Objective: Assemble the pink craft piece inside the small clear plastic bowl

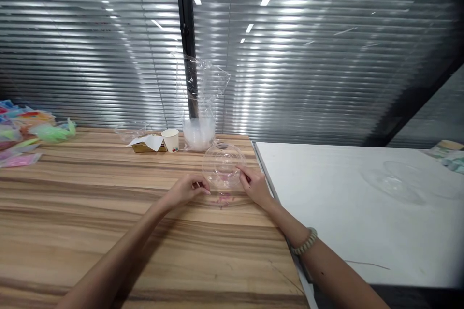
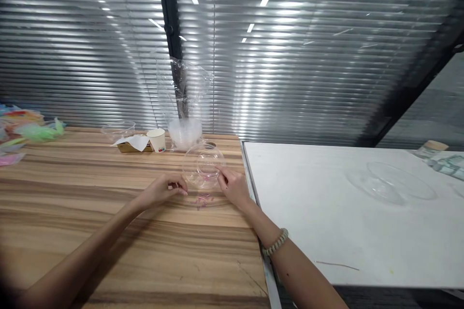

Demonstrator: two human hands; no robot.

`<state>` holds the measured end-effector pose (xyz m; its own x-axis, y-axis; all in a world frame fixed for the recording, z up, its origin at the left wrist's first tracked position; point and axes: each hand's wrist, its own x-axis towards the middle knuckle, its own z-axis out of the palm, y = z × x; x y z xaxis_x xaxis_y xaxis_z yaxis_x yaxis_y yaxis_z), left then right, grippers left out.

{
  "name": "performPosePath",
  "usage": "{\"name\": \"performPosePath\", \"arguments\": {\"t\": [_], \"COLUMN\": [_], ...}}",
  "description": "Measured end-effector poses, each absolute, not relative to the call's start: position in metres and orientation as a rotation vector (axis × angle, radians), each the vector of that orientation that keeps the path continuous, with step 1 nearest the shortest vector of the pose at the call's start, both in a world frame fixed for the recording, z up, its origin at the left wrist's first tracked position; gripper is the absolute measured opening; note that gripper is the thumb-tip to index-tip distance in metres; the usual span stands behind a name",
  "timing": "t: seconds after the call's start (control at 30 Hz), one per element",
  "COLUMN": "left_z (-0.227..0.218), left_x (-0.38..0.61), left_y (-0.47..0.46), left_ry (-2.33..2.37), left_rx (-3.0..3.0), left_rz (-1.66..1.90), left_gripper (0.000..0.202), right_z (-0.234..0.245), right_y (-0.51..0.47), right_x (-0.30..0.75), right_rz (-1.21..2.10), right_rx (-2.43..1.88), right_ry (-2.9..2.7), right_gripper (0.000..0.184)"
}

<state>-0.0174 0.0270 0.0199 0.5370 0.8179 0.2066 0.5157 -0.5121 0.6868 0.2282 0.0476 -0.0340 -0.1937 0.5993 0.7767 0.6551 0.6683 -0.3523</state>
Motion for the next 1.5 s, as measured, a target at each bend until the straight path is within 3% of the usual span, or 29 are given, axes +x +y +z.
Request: {"name": "performPosePath", "arguments": {"t": [0.17, 0.37, 0.57, 0.73, 0.97, 1.3, 1.5], "left_z": [0.009, -0.001, -0.004, 0.004, 0.005, 0.002, 0.002], "left_x": [-0.009, -0.009, -0.011, -0.010, -0.012, -0.005, -0.007], "left_y": [0.025, 0.027, 0.032, 0.027, 0.025, 0.021, 0.024], "left_ry": [1.042, 0.989, 0.940, 0.907, 0.863, 0.966, 1.008], "left_rx": [2.385, 2.691, 2.931, 2.772, 2.439, 2.391, 2.593], "left_rz": [1.244, 1.393, 1.211, 1.167, 0.588, 0.661, 1.079], "left_gripper": [0.012, 0.016, 0.025, 0.017, 0.016, 0.009, 0.015], "right_z": [-0.035, -0.032, -0.033, -0.035, -0.031, -0.031, -0.029], "right_y": [0.046, 0.042, 0.044, 0.046, 0.045, 0.044, 0.042], "right_x": [0.227, 0.225, 0.227, 0.228, 0.228, 0.228, 0.226], "right_rz": [-0.034, -0.058, -0.033, -0.052, -0.071, -0.056, -0.024], "right_rx": [-0.923, -0.873, -0.891, -0.978, -1.032, -1.053, -0.912], "right_ry": [-1.926, -1.950, -1.937, -1.876, -1.822, -1.842, -1.901], "right_gripper": [0.031, 0.030, 0.031, 0.030, 0.031, 0.030, 0.030]}}
